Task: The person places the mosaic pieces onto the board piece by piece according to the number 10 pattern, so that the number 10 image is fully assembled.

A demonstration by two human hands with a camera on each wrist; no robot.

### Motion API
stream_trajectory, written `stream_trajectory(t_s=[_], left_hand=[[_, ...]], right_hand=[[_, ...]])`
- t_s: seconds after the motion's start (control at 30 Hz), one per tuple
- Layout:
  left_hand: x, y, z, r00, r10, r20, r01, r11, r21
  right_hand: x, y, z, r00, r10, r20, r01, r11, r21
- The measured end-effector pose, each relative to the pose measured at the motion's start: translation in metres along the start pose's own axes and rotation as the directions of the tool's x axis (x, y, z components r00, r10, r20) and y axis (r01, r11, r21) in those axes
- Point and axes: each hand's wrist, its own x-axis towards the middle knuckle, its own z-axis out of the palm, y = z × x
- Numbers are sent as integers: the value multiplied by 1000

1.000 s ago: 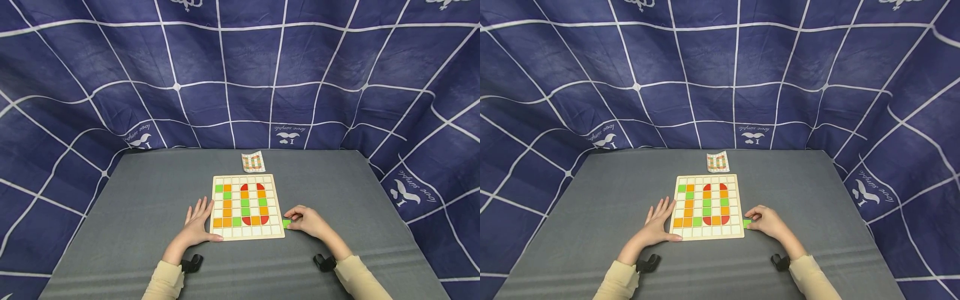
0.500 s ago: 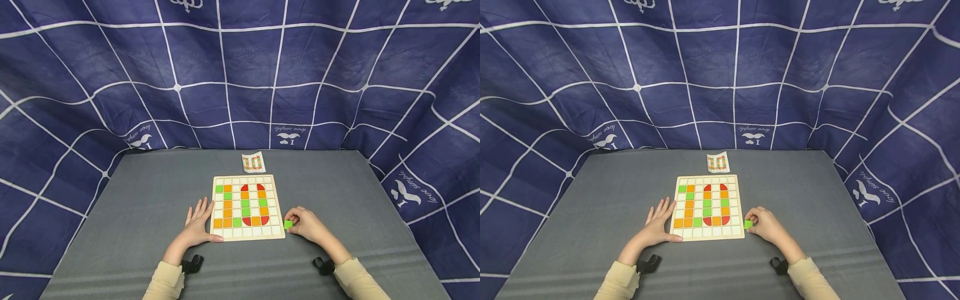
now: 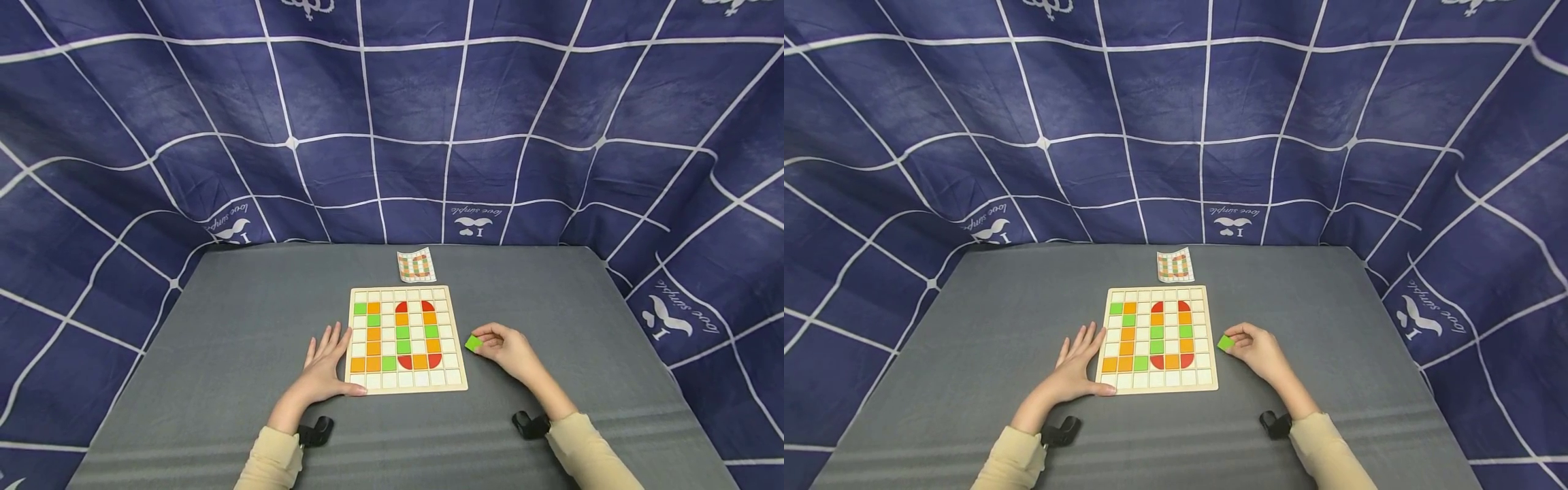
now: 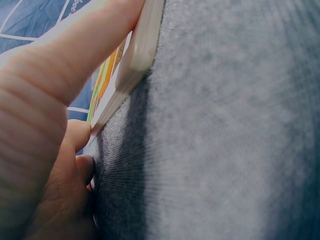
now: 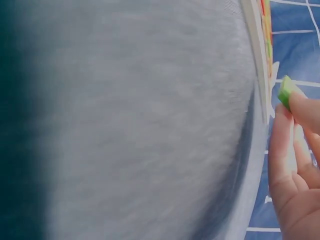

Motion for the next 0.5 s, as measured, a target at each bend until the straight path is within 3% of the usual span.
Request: stream_trajectory(t_s=[0.27, 0.5], left_hand=[[0, -2, 1, 1000, -10, 12, 10, 1000, 4], [2, -3, 2, 1000, -12, 8, 12, 1000, 2]], right_hand=[[33, -17, 6, 995, 71, -67, -64, 992, 111], [59, -39, 21, 997, 60, -52, -52, 989, 137]])
